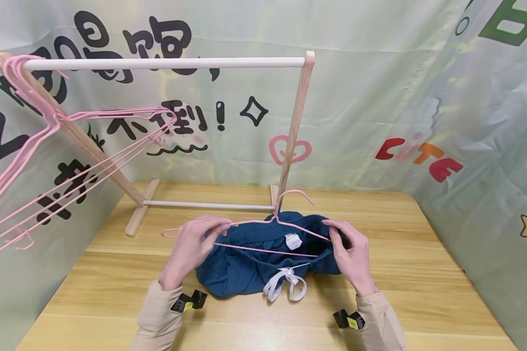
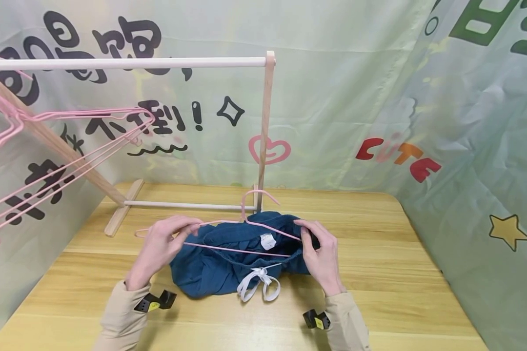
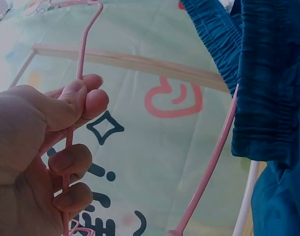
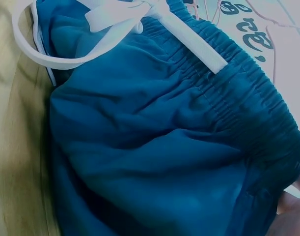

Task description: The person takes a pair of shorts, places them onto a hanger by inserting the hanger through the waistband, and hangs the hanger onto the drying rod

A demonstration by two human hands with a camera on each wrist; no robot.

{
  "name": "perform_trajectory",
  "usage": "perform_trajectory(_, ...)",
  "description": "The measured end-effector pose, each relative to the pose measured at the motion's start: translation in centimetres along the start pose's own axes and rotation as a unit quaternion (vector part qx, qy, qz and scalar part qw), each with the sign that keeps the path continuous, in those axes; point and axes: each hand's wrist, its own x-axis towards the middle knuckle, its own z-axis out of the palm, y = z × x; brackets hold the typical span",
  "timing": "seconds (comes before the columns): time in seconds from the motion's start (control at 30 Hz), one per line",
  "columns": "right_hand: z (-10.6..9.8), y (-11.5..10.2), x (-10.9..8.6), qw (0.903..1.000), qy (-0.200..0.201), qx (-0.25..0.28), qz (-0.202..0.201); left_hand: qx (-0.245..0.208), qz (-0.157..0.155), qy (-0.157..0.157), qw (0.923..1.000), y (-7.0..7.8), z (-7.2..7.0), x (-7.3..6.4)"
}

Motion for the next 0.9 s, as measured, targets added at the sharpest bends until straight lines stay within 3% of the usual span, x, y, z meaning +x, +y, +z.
perform_trajectory(0.33,-0.1,-0.4,0.0,0.9999,0.014,0.005,0.002,0.015,-0.010,-0.012,0.9998,0.3,0.0,-0.1)
perform_trajectory(0.63,0.0,-0.2,0.0,0.9997,0.024,0.011,0.000,0.060,0.013,0.003,0.9981,0.2,-0.1,-0.2)
perform_trajectory(0.9,0.1,-0.4,0.0,0.9997,0.020,0.012,0.001,0.045,0.027,-0.017,0.9985,1.0,0.9,0.0)
